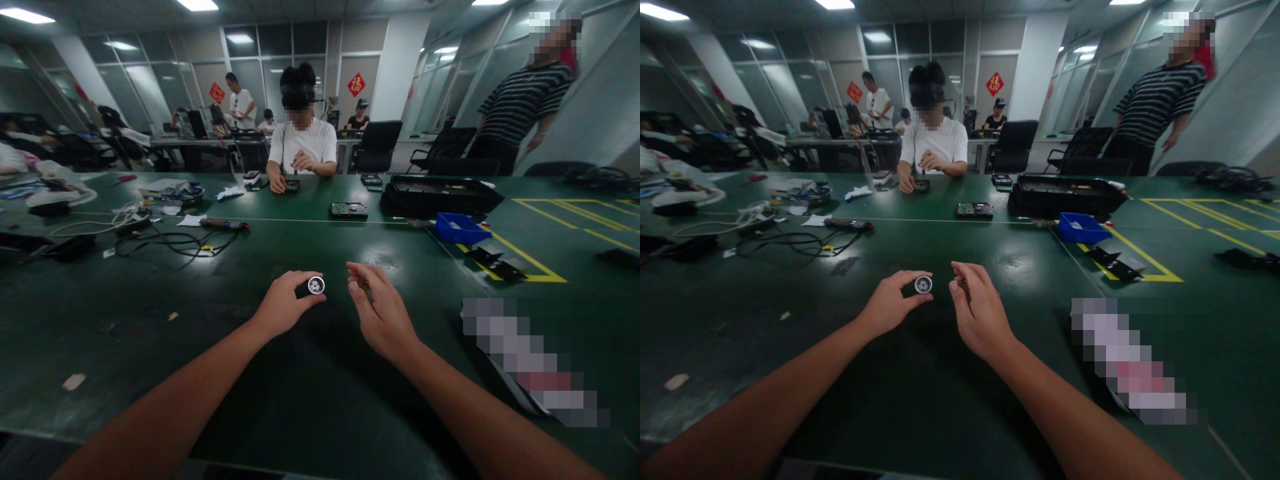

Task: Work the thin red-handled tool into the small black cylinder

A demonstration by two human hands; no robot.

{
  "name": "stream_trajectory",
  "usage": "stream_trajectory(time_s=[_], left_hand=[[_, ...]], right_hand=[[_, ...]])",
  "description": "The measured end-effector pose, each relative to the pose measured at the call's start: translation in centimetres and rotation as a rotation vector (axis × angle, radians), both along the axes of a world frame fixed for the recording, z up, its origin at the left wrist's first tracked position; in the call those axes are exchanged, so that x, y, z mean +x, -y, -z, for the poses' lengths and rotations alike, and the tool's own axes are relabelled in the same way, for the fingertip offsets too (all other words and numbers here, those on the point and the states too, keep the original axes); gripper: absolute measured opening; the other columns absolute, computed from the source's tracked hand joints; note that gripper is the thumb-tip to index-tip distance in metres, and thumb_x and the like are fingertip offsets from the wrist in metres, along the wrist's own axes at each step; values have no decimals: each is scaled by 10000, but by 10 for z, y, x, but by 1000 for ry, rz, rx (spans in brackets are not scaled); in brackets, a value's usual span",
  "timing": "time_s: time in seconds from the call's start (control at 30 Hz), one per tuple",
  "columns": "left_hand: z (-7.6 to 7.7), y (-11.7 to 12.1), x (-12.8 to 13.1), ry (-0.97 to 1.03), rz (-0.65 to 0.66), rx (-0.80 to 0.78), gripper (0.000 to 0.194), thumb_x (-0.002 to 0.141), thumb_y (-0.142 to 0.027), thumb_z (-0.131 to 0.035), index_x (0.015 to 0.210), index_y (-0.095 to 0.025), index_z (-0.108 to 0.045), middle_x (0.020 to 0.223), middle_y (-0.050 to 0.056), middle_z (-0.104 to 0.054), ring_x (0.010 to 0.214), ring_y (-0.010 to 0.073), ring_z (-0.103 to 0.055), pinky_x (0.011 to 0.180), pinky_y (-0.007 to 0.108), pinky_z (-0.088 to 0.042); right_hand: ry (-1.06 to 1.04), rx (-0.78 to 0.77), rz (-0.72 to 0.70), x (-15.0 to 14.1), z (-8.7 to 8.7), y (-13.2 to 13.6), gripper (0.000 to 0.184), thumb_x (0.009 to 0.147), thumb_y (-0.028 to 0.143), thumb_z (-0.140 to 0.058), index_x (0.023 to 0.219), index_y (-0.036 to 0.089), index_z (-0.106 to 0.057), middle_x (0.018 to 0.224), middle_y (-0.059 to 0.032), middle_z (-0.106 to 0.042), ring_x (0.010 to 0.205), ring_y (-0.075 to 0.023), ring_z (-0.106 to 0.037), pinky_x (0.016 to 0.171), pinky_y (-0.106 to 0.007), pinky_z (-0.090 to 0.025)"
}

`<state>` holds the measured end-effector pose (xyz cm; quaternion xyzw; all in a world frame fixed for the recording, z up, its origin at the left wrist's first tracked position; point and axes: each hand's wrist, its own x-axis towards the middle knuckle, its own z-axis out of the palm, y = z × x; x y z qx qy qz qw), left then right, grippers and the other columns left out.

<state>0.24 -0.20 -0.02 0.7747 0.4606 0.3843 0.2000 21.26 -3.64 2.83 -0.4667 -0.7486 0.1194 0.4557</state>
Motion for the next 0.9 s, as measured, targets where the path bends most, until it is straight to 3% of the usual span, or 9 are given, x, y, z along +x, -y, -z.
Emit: stream_trajectory(time_s=[0.07, 0.17, 0.23, 0.4, 0.67, 0.9], left_hand=[[0, -1, -1, 11, -11, -6, 381, 819, -286, -784, 1188, -267, -689, 1162, 26, -722, 1080, 235, -642, 964, 405, -477], [1, -1, -2, -18, -24, 12, 377, 821, -296, -784, 1185, -271, -691, 1149, 25, -725, 1073, 240, -639, 957, 420, -475], [1, -1, -3, -54, -32, 34, 388, 815, -306, -790, 1188, -273, -689, 1129, 26, -729, 1056, 245, -636, 939, 428, -475], [3, -3, -4, -95, -15, 75, 390, 811, -314, -796, 1182, -263, -687, 1113, 23, -735, 1033, 240, -637, 916, 415, -472], [-1, -1, -1, -129, 52, 90, 378, 817, -336, -792, 1170, -251, -687, 1115, 19, -742, 1025, 239, -642, 912, 408, -452], [-4, 0, 0, -122, 36, 86, 370, 826, -337, -783, 1174, -252, -690, 1110, 17, -746, 1027, 236, -646, 908, 406, -446]], right_hand=[[37, 12, 31, 0, -2, 1, 264, 995, 348, -501, 1139, 195, -661, 1103, -108, -643, 940, -220, -645, 810, -376, -518], [50, 34, 84, 2, -4, 5, 249, 981, 385, -530, 883, 208, -676, 771, -33, -660, 697, -184, -632, 639, -324, -479], [-29, 74, 91, 4, -3, 8, 222, 990, 361, -516, 892, 216, -653, 690, 1, -649, 615, -160, -621, 594, -299, -460], [-173, 143, 36, 4, 2, 13, 145, 994, 288, -509, 1081, 236, -613, 824, -1, -718, 716, -157, -700, 648, -278, -504], [-18, 93, -45, 3, 7, 8, 152, 979, 292, -526, 1082, 224, -616, 918, -48, -752, 820, -200, -730, 729, -325, -531], [-30, 115, -32, 4, 4, 10, 152, 985, 297, -507, 1057, 220, -617, 895, -48, -743, 788, -187, -718, 713, -313, -526]])
